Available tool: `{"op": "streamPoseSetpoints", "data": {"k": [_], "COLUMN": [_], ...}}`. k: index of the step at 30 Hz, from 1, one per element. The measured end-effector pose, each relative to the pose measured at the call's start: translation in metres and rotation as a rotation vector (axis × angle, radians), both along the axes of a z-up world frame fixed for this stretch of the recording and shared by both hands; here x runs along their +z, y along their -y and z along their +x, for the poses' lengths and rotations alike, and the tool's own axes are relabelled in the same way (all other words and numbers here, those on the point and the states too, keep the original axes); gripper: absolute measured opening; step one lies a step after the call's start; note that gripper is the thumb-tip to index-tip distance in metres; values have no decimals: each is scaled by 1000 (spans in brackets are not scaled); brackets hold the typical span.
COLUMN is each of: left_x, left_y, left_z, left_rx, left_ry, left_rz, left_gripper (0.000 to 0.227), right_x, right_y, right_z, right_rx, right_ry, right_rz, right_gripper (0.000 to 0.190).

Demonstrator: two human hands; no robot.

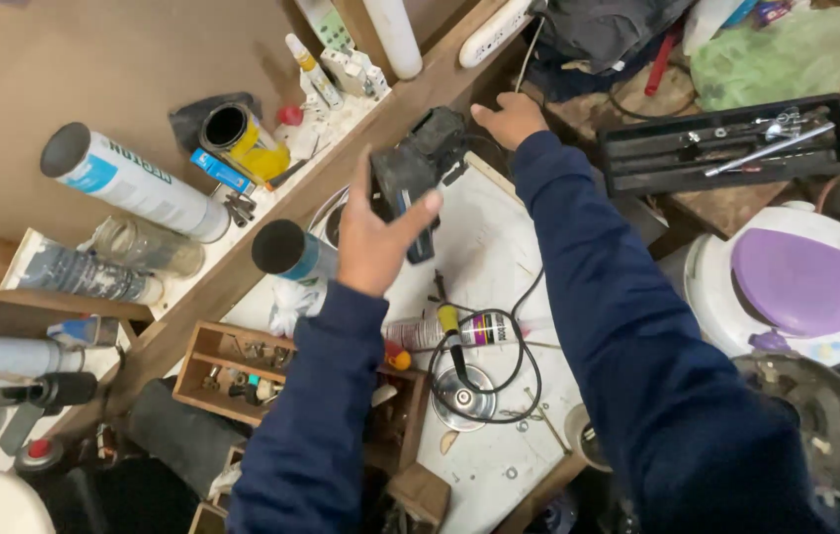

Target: Recorder is searching through several small organizer bins for specific hardware and tools on a cluttered workbench, then checking an electric drill battery.

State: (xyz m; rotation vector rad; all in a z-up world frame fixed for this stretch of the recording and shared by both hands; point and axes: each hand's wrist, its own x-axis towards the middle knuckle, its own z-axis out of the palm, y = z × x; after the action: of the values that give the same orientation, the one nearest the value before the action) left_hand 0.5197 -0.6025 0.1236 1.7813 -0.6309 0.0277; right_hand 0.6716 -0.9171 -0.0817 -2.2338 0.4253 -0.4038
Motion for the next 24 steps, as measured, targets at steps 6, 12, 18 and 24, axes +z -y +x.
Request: {"op": "streamPoseSetpoints", "data": {"k": [6, 12, 18, 24], "left_x": [-62, -82, -99, -78], "left_y": [73, 83, 83, 91], "left_z": [150, 208, 239, 230], "left_rx": [24, -64, -237, -358], "left_ry": [20, 114, -164, -568], "left_rz": [29, 427, -13, -330], "left_gripper": [104, 105, 85, 47], "right_x": [4, 12, -37, -39], "right_y": [-7, -13, -23, -24], "right_z": [-4, -44, -45, -36], "right_rx": [231, 344, 396, 395], "right_ry": [-106, -217, -90, -63], "right_rz": [386, 432, 805, 786], "right_gripper": [96, 111, 122, 118]}}
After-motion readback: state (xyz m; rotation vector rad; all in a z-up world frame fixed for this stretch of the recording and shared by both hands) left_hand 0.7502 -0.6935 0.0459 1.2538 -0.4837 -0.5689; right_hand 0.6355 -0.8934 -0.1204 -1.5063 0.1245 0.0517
